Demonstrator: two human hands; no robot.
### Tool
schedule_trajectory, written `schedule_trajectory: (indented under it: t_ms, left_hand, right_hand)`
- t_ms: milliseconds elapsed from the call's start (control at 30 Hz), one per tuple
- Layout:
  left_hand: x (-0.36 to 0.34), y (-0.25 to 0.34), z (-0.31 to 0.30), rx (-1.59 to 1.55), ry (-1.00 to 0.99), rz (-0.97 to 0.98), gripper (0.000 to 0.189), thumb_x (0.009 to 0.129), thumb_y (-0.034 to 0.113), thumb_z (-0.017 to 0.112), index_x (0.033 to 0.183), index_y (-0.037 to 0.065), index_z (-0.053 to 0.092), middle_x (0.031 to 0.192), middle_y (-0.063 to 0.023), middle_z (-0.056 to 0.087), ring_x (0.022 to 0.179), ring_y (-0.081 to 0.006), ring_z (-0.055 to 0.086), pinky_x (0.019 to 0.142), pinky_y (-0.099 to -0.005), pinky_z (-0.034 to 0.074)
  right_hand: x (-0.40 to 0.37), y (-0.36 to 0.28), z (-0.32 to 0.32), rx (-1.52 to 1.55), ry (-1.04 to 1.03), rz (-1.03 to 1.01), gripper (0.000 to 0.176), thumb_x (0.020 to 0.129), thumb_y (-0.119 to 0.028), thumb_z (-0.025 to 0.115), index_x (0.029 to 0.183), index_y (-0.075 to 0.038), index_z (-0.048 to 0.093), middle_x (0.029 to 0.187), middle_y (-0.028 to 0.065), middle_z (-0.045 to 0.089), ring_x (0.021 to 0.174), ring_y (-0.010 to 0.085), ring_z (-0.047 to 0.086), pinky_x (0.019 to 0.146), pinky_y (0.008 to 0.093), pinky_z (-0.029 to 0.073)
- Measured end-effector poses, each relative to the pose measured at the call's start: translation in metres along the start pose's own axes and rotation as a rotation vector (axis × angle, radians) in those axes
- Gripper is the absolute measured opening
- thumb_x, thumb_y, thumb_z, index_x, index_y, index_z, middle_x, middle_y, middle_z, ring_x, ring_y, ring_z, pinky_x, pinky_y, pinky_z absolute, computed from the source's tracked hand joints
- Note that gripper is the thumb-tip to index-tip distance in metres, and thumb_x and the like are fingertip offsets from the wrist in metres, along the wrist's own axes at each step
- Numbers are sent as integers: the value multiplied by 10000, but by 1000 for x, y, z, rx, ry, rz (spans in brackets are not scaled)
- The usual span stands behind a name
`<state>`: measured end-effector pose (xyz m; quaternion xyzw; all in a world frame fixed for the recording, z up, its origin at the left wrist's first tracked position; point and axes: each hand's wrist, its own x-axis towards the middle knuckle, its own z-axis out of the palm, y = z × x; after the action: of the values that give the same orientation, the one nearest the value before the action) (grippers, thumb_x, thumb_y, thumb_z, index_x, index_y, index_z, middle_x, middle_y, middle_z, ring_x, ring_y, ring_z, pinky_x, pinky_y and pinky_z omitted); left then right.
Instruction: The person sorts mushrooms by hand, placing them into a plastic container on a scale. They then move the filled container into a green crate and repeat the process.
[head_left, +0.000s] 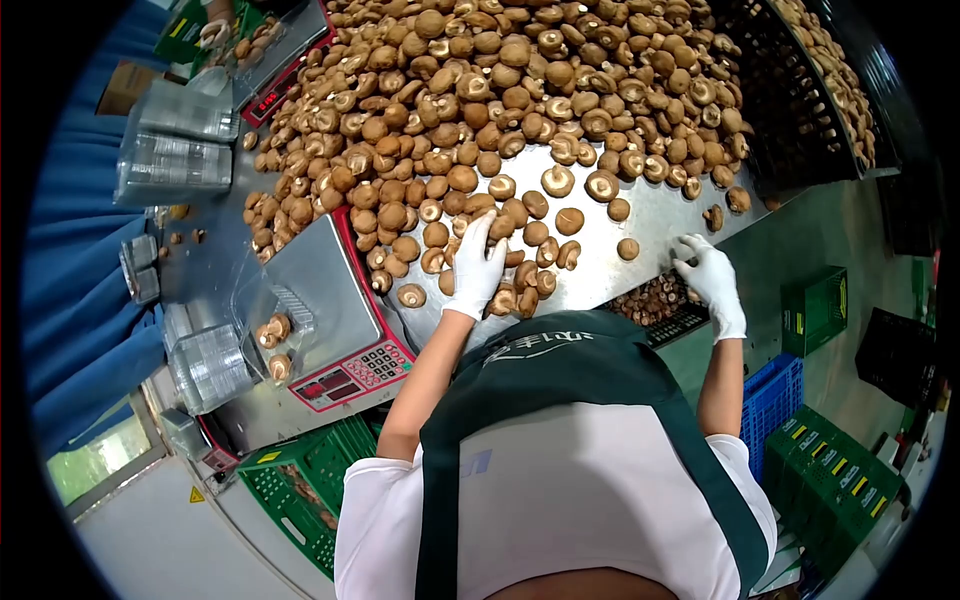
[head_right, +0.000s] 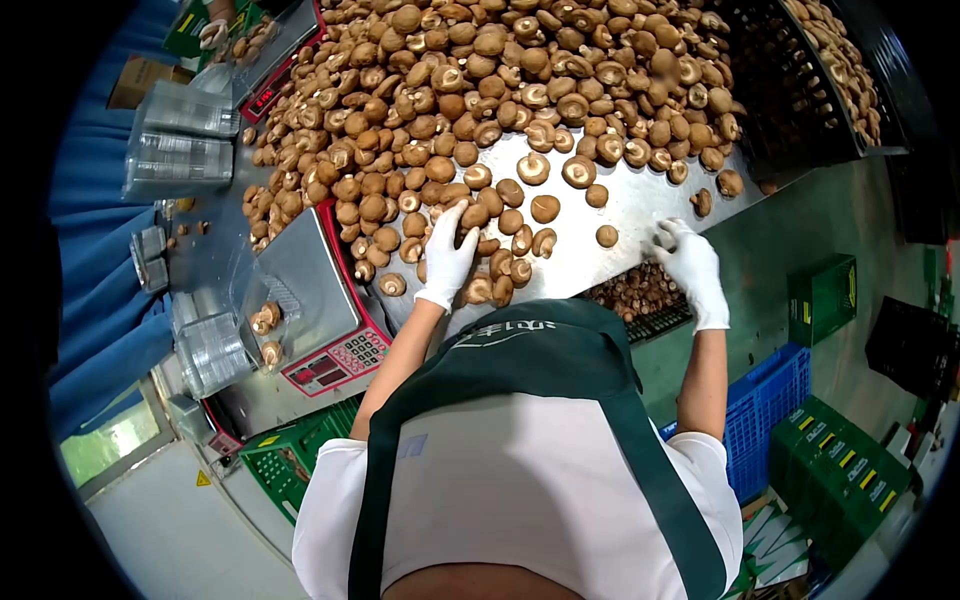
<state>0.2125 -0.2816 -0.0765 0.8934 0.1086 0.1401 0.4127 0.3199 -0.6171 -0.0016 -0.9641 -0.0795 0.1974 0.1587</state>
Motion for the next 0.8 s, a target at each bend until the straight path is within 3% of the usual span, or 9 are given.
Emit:
schedule_trajectory:
  t_ms: [233,300,433,500,533,567,667,733,800]
  left_hand:
    - [-6,9,-20,206,30,84,490,813,152,625,1274,59,491,1273,-168,500,1161,-344,488,973,-399,400]
    - [-18,10,-35,188,1,24,553,785,196,668,1289,69,479,1330,-174,447,1187,-356,458,993,-414,375]
    - [-54,5,-59,260,-68,-128,685,737,281,728,1324,78,436,1396,-187,371,1266,-379,375,1036,-431,337]
    - [-72,3,-64,265,-83,-168,697,733,279,731,1328,76,430,1396,-190,368,1264,-379,377,1034,-434,340]
    - [-81,4,-65,266,-81,-171,697,733,279,731,1328,76,430,1396,-190,368,1264,-379,377,1034,-434,340]
    - [-89,4,-66,258,-86,-187,697,732,278,732,1327,74,430,1397,-192,365,1259,-383,379,1031,-434,343]
    - [-101,1,-62,250,-118,-234,697,733,273,729,1328,71,427,1400,-197,356,1248,-391,387,1026,-430,349]
    - [-103,-1,-53,288,-152,-247,702,747,265,715,1344,72,402,1406,-202,343,1233,-393,400,1015,-425,361]
    - [-99,2,-48,308,-160,-243,705,750,264,711,1350,73,393,1407,-202,343,1232,-390,401,1013,-426,363]
  right_hand:
    - [16,-66,79,65,17,-143,346,743,-188,652,1063,-63,612,947,176,645,886,349,618,787,411,503]
    - [13,-76,120,299,61,-381,427,741,-164,677,1141,-54,577,972,188,640,890,338,625,774,380,504]
    - [0,-103,116,422,-60,-481,440,759,-142,657,1179,-52,558,957,212,638,887,352,626,777,383,508]
    - [7,-99,110,273,-83,-443,427,780,-145,638,1193,-70,560,993,217,634,889,351,630,776,377,512]
    - [15,-97,107,232,-45,-430,406,789,-150,629,1185,-80,572,1020,213,631,889,343,634,768,376,517]
    - [18,-95,102,248,56,-352,350,797,-171,582,1145,-138,602,930,128,665,892,315,630,765,389,512]
    - [35,-105,82,190,124,-327,325,782,-159,602,1102,-101,598,901,128,657,863,318,628,737,392,510]
    - [50,-105,96,81,295,-573,338,769,-165,626,1091,-71,584,899,136,645,859,322,624,731,396,507]
    - [57,-109,102,76,221,-552,364,766,-170,641,1109,-66,581,924,149,644,869,320,624,755,399,504]
